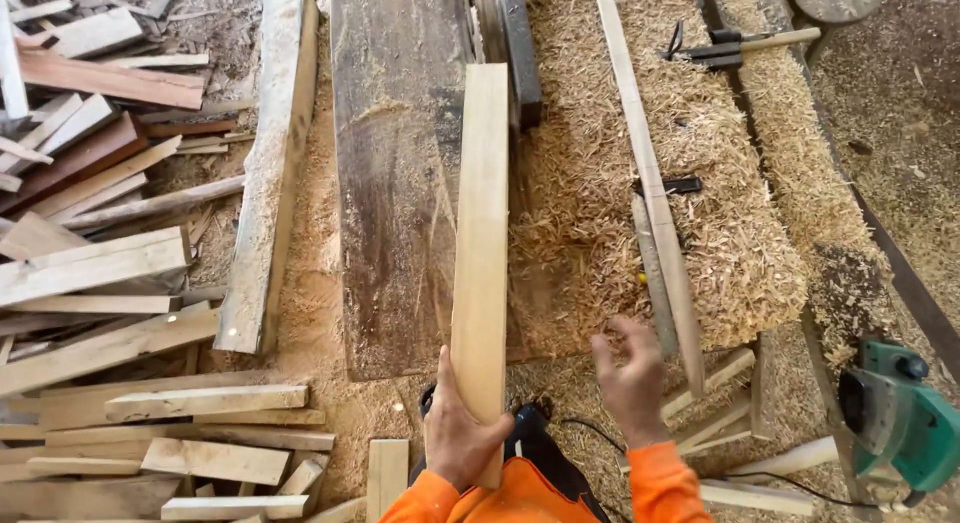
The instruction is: Measuring and cutting pieces of wood using a table saw and measuring tools.
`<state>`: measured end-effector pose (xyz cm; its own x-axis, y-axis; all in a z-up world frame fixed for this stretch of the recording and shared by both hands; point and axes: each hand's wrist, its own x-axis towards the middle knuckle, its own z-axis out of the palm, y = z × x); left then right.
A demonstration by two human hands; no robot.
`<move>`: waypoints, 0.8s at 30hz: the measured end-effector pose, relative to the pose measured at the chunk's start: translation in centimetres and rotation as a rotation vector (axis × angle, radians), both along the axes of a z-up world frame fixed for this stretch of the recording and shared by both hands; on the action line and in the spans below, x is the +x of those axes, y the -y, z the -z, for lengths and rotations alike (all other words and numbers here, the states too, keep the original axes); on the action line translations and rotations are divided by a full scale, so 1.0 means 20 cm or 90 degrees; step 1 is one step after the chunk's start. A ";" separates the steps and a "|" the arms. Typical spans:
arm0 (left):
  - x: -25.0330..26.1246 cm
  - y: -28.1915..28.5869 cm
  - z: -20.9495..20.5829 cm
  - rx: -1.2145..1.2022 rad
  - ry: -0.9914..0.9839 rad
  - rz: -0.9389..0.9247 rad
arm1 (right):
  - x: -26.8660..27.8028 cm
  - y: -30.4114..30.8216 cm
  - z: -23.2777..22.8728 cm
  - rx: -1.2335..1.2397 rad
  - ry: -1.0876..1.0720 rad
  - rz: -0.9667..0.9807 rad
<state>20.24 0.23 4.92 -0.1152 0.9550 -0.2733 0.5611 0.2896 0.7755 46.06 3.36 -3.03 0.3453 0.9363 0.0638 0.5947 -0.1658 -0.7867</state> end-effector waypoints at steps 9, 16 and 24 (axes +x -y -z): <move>-0.52 -0.02 0.34 -0.048 0.142 -0.002 | -0.60 0.41 0.13 -0.482 -0.092 -0.132; -0.89 0.18 1.17 -0.312 0.480 -0.187 | -0.93 0.49 0.02 -0.475 -0.088 -0.164; -0.97 0.29 1.21 -0.334 0.504 -0.146 | -0.96 0.77 0.49 -0.369 -0.416 -0.110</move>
